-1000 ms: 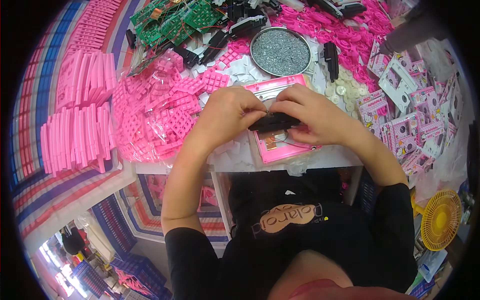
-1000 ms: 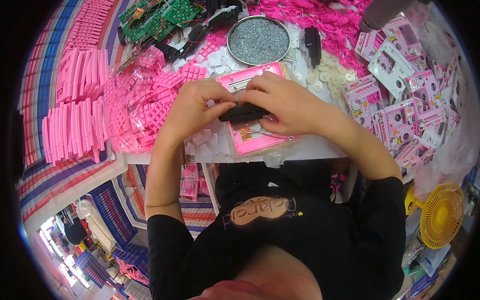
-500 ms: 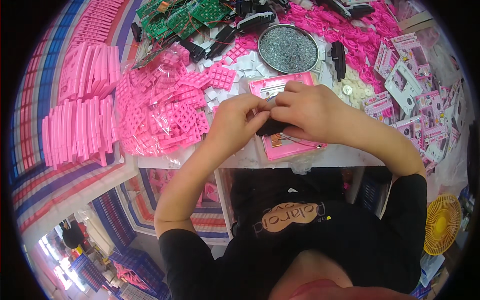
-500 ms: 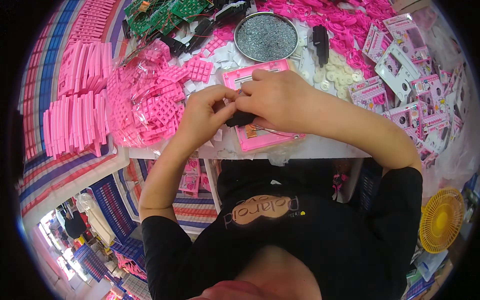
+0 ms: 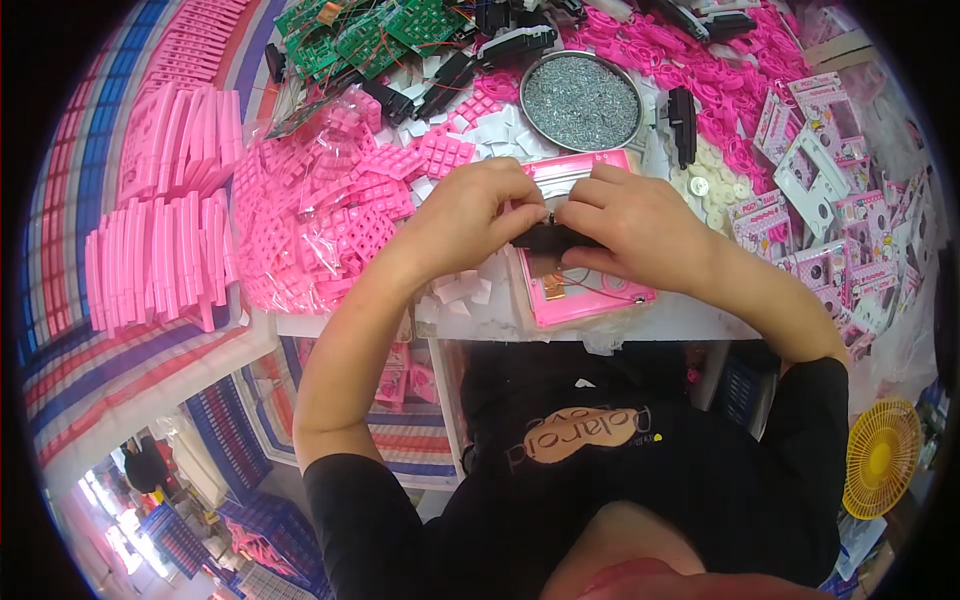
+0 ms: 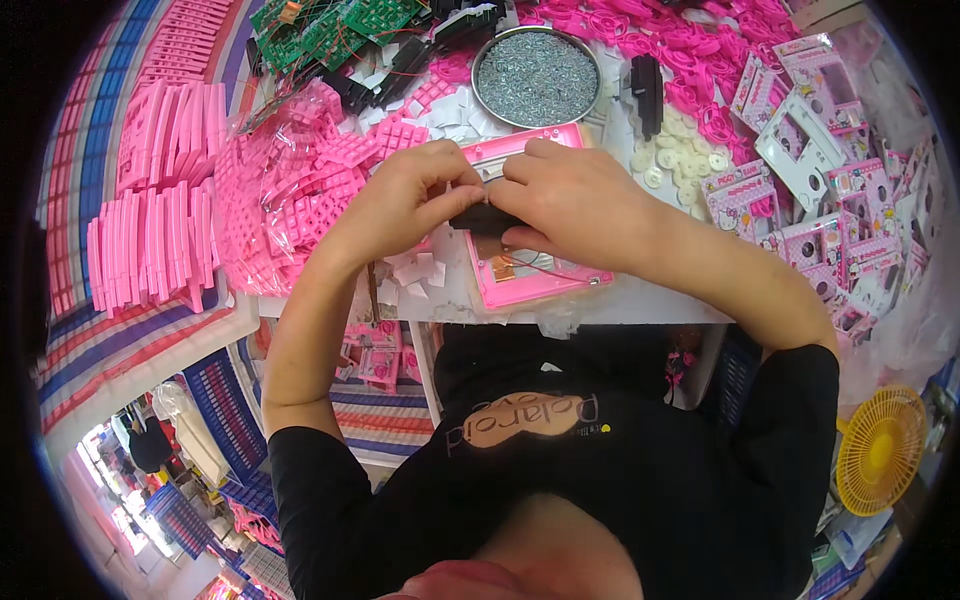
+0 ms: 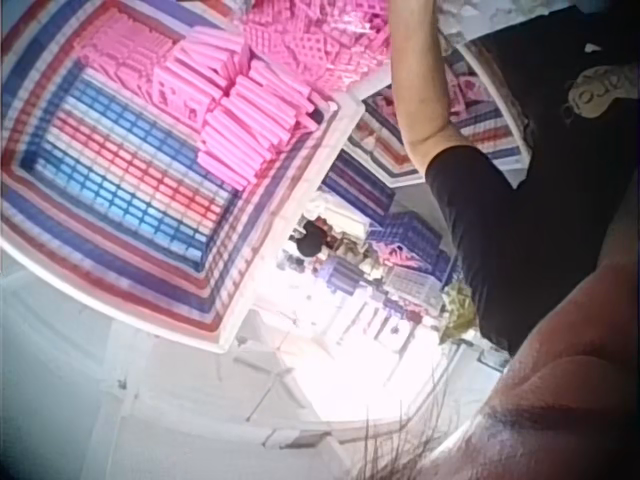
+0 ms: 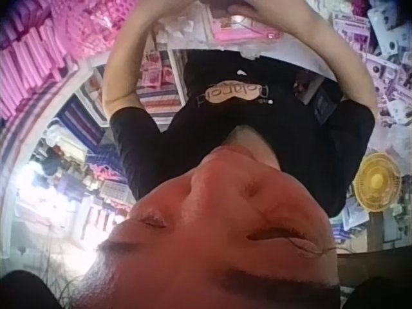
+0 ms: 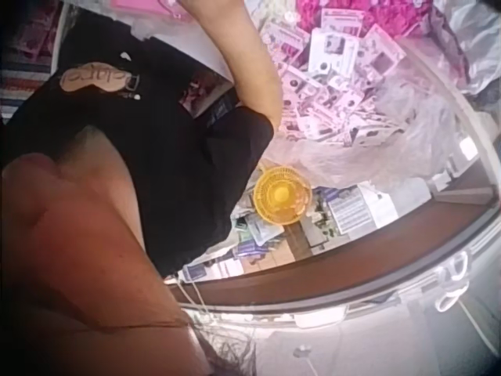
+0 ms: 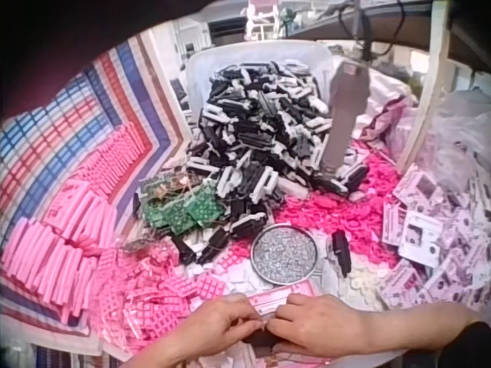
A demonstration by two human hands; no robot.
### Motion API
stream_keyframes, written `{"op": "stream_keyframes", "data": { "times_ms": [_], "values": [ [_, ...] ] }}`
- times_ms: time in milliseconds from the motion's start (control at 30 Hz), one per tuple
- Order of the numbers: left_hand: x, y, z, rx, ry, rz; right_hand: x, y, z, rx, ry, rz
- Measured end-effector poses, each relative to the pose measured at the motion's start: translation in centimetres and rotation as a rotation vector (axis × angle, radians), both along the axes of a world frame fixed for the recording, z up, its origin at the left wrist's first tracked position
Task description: Assembling electronic toy components and plastic housings at a factory workbench.
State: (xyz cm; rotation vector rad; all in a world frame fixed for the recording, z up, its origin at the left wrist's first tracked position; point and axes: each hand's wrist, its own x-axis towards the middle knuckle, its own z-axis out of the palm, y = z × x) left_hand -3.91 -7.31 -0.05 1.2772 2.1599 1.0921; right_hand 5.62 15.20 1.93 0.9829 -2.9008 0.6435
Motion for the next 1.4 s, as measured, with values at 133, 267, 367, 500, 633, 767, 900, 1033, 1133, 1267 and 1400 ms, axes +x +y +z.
{"op": "stream_keyframes", "data": {
  "times_ms": [133,267,367,500,633,767,900,1033,1133,1267,1400],
  "values": [
    [-0.4,0.5,0.8,-0.054,-0.038,-0.027,0.4,-0.2,0.1,0.022,0.002,-0.023],
    [-0.5,0.8,1.3,-0.248,-0.095,-0.003,0.9,-0.5,0.2,0.044,0.009,-0.032],
    [-0.6,1.3,1.3,-0.379,-0.256,0.063,0.6,-0.6,0.6,0.042,-0.03,-0.023],
    [-0.4,1.1,0.7,-0.306,-0.37,0.105,0.7,-0.6,0.7,0.012,-0.02,-0.017],
    [-0.1,0.9,0.8,-0.306,-0.331,0.048,1.4,-1.1,0.3,0.084,0.002,-0.003],
    [0.3,0.9,0.4,-0.298,-0.328,0.069,2.0,-2.7,0.8,0.329,0.066,-0.002],
    [0.3,0.8,0.3,-0.291,-0.362,0.122,-0.8,-2.1,2.1,0.187,-0.274,-0.011],
    [-0.2,1.0,0.6,-0.327,-0.387,0.052,1.1,-1.4,0.0,0.186,0.031,0.09],
    [-0.3,0.9,0.4,-0.36,-0.42,0.058,0.6,-1.6,0.1,0.097,0.008,0.083],
    [-0.7,1.0,-0.4,-0.305,-0.448,0.07,-0.6,-0.4,0.0,-0.048,-0.091,0.03],
    [-0.5,1.7,0.5,-0.336,-0.366,0.084,1.7,-0.8,-0.7,0.094,0.093,-0.008]
  ]
}}
